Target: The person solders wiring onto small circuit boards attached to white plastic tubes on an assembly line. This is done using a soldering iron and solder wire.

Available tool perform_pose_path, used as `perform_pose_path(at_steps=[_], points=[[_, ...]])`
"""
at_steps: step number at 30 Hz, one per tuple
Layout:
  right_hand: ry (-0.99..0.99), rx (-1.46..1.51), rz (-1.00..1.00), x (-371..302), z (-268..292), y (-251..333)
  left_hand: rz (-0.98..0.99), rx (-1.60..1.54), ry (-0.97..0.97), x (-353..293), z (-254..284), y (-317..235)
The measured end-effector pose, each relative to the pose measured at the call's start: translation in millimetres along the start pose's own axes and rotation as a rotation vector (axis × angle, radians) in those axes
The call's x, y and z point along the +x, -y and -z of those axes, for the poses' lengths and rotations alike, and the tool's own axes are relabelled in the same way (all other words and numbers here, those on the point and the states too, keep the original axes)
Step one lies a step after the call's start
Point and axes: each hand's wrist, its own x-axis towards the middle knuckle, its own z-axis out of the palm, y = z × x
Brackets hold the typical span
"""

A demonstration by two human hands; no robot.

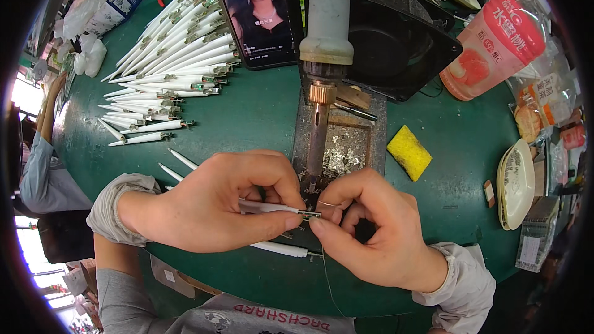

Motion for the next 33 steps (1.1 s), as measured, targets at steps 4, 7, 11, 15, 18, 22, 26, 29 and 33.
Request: perform_pose_path(at_steps=[4,7,11,15,18,22,26,29,33], points=[[-0.131,0.229,-0.139,0,-6,13,0.101,-0.14,-0.007,1,2,-6],[-0.091,0.107,-0.098,-1,0,14,0.119,-0.196,-0.017,2,5,-9],[-0.095,0.046,-0.057,-1,1,12,0.04,-0.202,-0.043,4,7,-7],[-0.114,0.012,-0.025,-1,1,11,0.102,-0.219,-0.02,7,10,-10],[-0.115,-0.013,-0.022,0,1,10,0.12,-0.234,-0.012,8,11,-8],[-0.147,0.002,-0.012,0,0,10,0.088,-0.256,0.002,9,12,-4],[-0.147,-0.001,0.008,2,-1,8,0.089,-0.278,0.0,9,13,-7],[-0.16,0.016,0.013,1,-2,8,0.059,-0.286,-0.003,9,13,-7],[-0.145,0.028,0.051,1,0,7,0.083,-0.35,-0.008,8,12,-6]])
